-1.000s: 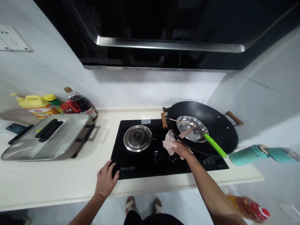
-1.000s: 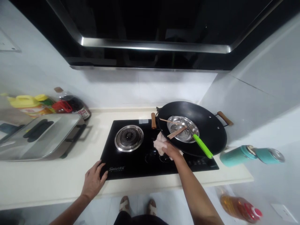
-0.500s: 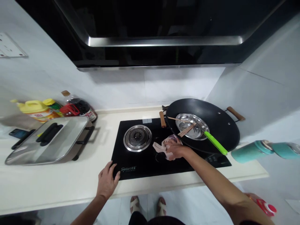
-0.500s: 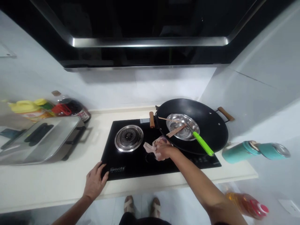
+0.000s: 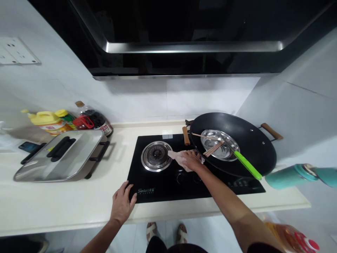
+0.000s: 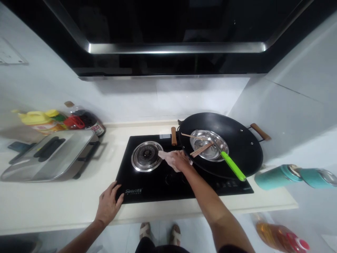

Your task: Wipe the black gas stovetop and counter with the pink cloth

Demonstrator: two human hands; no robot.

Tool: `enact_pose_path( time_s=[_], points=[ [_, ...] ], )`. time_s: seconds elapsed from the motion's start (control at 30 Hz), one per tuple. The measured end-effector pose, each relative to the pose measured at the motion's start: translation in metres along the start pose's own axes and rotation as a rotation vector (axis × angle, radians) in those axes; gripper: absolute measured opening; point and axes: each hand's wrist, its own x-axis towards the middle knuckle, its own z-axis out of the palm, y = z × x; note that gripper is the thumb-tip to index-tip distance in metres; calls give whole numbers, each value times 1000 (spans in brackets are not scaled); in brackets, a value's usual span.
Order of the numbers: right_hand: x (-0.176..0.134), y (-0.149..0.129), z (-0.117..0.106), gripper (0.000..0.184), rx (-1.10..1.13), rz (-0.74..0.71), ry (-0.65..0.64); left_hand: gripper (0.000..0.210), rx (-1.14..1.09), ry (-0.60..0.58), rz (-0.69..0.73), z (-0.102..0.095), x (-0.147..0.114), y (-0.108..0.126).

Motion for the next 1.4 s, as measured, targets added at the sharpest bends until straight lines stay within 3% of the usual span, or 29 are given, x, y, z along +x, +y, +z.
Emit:
enact_pose_path(
  time_s=[0.17, 0.33, 0.47, 0.57, 0.77, 0.93, 1.03, 1.13, 1.23, 1.3, 1.4],
  points=[
    [3, -50, 13, 47, 7, -152, -9, 43, -5, 4, -12, 0, -1, 0],
    [-33, -121, 50, 50, 0, -406, -2, 43, -11, 8, -8, 0, -1, -1],
    [-68, -139, 83, 57, 49, -555, 46, 43, -18, 8, -11, 0, 0, -1],
    [-96, -117, 98, 61, 137, -509, 87, 43, -18, -1, -16, 0, 1, -1],
    [-153, -31, 110, 24, 179, -359, 166, 45, -17, -6, -5, -1, 2, 0],
    [-173, 44, 102, 37, 174, -171, 260, 45, -9, -22, -15, -1, 2, 0],
    [-174, 74, 100, 30, 87, -6, 374, 45, -12, -13, -11, 1, 3, -1],
    [-177, 84, 110, 59, 19, 308, 505, 46, -22, -2, -6, 2, 3, -2],
    [-181, 81, 126, 76, 95, 574, 472, 46, -29, -2, -10, 3, 4, -2],
    [-179, 77, 130, 76, 135, 633, 436, 46, -35, -8, -16, 3, 4, -2],
    [-163, 75, 120, 59, 90, 619, 404, 46, -37, -16, -21, 2, 3, -1]
  ],
)
